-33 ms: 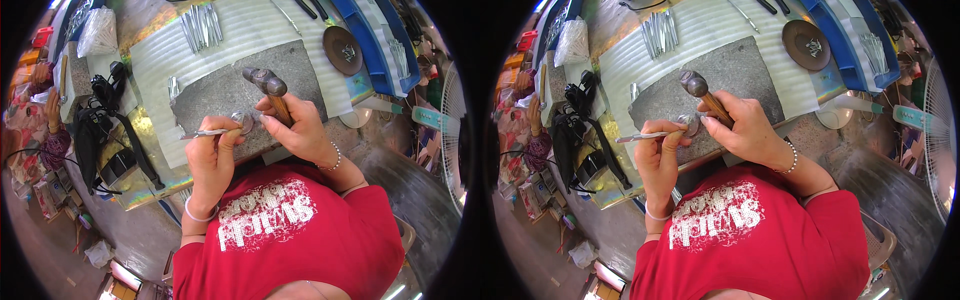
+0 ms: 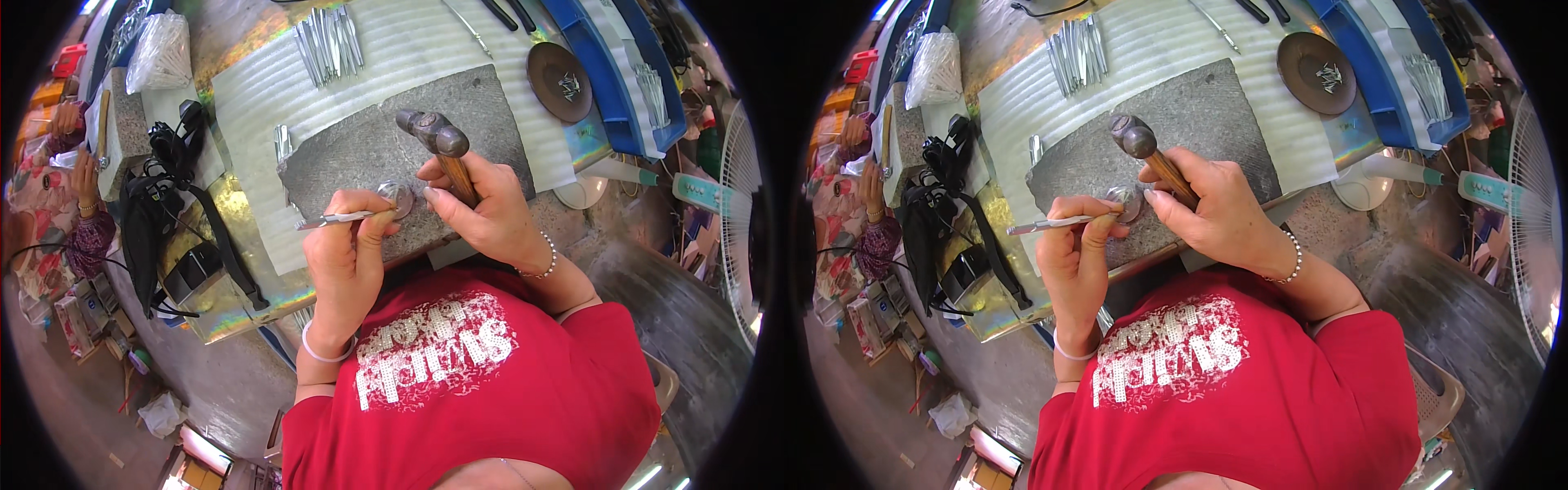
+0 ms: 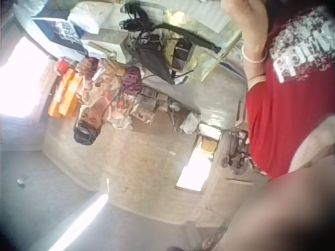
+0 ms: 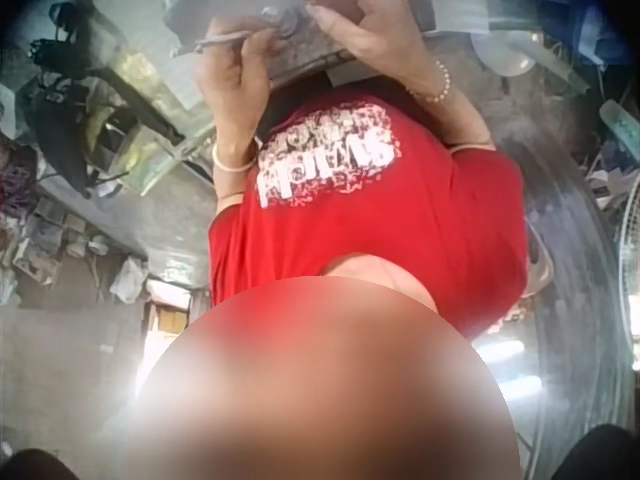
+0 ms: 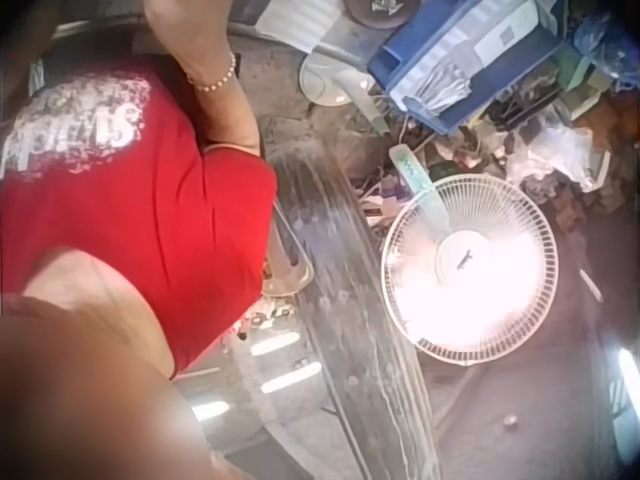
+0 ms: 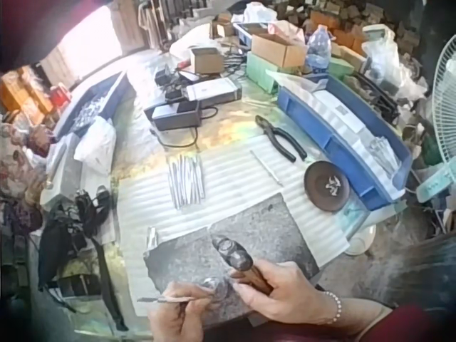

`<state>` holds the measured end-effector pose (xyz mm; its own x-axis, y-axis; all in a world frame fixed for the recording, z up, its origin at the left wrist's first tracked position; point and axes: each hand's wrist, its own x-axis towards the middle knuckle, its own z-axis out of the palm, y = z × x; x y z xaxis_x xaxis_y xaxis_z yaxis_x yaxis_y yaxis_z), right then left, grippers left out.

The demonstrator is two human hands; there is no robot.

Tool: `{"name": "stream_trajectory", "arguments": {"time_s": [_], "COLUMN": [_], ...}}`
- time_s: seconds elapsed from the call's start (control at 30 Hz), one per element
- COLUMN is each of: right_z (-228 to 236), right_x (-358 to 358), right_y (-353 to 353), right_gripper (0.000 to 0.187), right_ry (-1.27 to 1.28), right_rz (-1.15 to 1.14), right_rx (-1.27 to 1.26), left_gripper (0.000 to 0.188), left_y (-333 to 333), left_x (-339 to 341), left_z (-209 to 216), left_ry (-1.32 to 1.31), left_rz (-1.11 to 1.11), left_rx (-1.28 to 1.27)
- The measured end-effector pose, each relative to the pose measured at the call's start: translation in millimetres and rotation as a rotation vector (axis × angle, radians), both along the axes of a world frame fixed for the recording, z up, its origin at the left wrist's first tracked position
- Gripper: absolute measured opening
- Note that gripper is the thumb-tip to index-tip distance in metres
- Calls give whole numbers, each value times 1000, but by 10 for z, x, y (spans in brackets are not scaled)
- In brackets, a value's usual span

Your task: Stamping designs into small metal strips using a hammer and a metal punch on a stone block.

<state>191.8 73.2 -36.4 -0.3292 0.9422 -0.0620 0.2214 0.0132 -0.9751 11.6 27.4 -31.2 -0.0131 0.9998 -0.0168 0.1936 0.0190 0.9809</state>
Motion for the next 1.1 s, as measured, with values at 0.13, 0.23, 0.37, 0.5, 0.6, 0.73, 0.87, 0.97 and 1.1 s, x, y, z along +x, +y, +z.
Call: {"name": "stream_trajectory", "arguments": {"time_s": [0.13,0.23,0.37,0.5,0.6,0.73,0.87,0.97,1.1], "right_z": [-22,-25,100,228,593,664,814,887,1115], "right_x": [-12,-6,22,105,19,-82,-108,-10,230], "right_y": [-8,-18,-23,-66,32,134,114,-13,-72], "right_gripper": [21,22,20,23,26,28,26,33,37], "right_ry": [10,-1,99,244,174,92,-21,2,-208], "right_rz": [-6,-14,30,173,319,451,472,316,408], "right_rx": [11,44,-71,-50,193,489,434,136,189], "left_gripper": [4,14,29,30,29,32,28,19,20], "left_y": [-4,-20,-46,-36,-57,-28,-49,26,47], "left_x": [14,114,176,111,73,28,-53,-34,-52], "left_z": [31,84,119,138,189,161,-126,31,-3], "left_ry": [129,526,626,628,709,648,514,587,551], "left_rz": [-22,-26,-15,-67,-133,-199,-184,-124,-112], "left_rx": [46,261,306,285,376,296,468,445,490]}}
